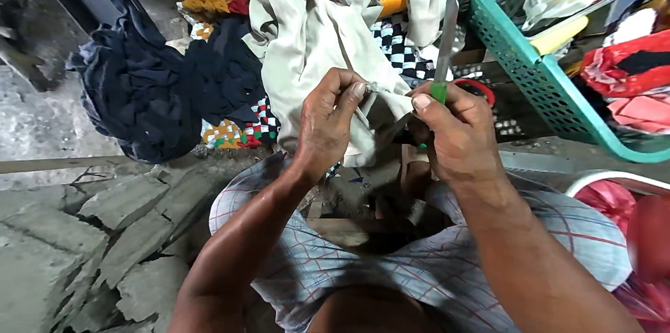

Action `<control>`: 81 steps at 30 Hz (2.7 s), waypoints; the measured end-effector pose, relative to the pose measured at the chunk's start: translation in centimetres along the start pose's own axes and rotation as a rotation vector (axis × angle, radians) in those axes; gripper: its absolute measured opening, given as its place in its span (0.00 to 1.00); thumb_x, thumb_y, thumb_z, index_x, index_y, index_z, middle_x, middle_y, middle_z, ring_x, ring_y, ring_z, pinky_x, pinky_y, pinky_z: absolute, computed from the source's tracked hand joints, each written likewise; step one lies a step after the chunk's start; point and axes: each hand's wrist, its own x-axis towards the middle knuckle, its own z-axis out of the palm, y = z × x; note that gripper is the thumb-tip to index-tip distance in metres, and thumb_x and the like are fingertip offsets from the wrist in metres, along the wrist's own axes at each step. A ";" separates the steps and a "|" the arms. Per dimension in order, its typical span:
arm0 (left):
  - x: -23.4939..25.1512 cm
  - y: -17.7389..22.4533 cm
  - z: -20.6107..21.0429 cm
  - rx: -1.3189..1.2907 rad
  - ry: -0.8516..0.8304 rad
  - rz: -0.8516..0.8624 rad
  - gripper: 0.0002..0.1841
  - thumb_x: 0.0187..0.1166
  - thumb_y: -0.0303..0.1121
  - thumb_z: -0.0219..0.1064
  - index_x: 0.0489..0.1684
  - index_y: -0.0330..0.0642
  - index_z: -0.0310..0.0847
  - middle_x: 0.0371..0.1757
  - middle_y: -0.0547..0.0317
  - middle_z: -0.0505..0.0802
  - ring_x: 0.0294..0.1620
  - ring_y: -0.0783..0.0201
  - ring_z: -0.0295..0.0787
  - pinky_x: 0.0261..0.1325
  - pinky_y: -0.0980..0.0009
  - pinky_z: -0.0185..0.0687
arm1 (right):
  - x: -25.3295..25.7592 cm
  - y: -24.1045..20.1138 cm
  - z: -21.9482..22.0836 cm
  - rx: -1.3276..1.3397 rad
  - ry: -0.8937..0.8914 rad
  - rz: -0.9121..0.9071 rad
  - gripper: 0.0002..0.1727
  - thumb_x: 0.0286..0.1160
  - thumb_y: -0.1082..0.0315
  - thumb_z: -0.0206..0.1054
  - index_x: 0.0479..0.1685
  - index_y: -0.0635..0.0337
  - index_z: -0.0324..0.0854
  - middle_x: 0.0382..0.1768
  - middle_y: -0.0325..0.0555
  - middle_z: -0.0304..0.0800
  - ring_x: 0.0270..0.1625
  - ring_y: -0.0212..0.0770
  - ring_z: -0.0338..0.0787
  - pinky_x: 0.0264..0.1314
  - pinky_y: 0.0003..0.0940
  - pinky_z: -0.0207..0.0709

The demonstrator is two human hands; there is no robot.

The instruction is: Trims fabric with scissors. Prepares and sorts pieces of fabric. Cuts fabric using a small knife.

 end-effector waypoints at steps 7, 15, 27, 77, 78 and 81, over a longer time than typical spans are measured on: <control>0.6 -0.7 0.6 -0.060 0.027 0.023 0.04 0.86 0.24 0.60 0.48 0.34 0.80 0.36 0.56 0.86 0.34 0.68 0.83 0.37 0.74 0.82 | -0.1 -0.8 -0.2 0.217 -0.085 -0.034 0.07 0.84 0.61 0.66 0.41 0.51 0.84 0.26 0.32 0.81 0.19 0.24 0.76 0.18 0.18 0.72; -1.1 -0.6 2.5 0.437 -0.007 0.358 0.21 0.69 0.48 0.81 0.41 0.39 0.83 0.61 0.45 0.86 0.66 0.50 0.83 0.68 0.50 0.80 | -0.1 -1.1 -0.2 0.169 -0.045 -0.049 0.05 0.83 0.64 0.67 0.43 0.54 0.84 0.27 0.34 0.83 0.22 0.26 0.81 0.22 0.19 0.78; -0.4 -0.6 2.2 0.354 -0.051 0.303 0.06 0.74 0.24 0.63 0.38 0.37 0.87 0.61 0.46 0.86 0.67 0.52 0.80 0.67 0.54 0.78 | 0.1 -1.6 -1.0 0.091 -0.111 -0.124 0.14 0.72 0.67 0.76 0.54 0.58 0.84 0.39 0.37 0.87 0.29 0.26 0.83 0.27 0.17 0.78; 0.0 -0.7 1.4 -0.132 -0.075 0.050 0.05 0.83 0.22 0.61 0.48 0.32 0.81 0.39 0.55 0.88 0.37 0.68 0.85 0.41 0.73 0.84 | 0.7 -1.3 -1.3 0.054 -0.089 -0.113 0.19 0.80 0.79 0.55 0.64 0.59 0.83 0.43 0.41 0.89 0.20 0.27 0.74 0.17 0.18 0.69; 0.0 -0.4 1.2 -0.112 -0.060 0.039 0.05 0.83 0.23 0.61 0.48 0.33 0.80 0.38 0.56 0.86 0.35 0.69 0.83 0.39 0.75 0.83 | 0.7 -1.2 -1.3 0.036 -0.073 -0.116 0.18 0.83 0.76 0.54 0.66 0.59 0.83 0.42 0.40 0.88 0.20 0.27 0.73 0.17 0.19 0.68; 0.2 -0.5 1.1 -0.112 -0.019 0.068 0.04 0.82 0.22 0.63 0.46 0.32 0.81 0.37 0.55 0.88 0.37 0.68 0.86 0.42 0.73 0.86 | 0.5 -1.2 -0.9 -0.064 -0.010 -0.146 0.18 0.88 0.58 0.60 0.69 0.56 0.78 0.43 0.36 0.85 0.26 0.27 0.78 0.21 0.20 0.72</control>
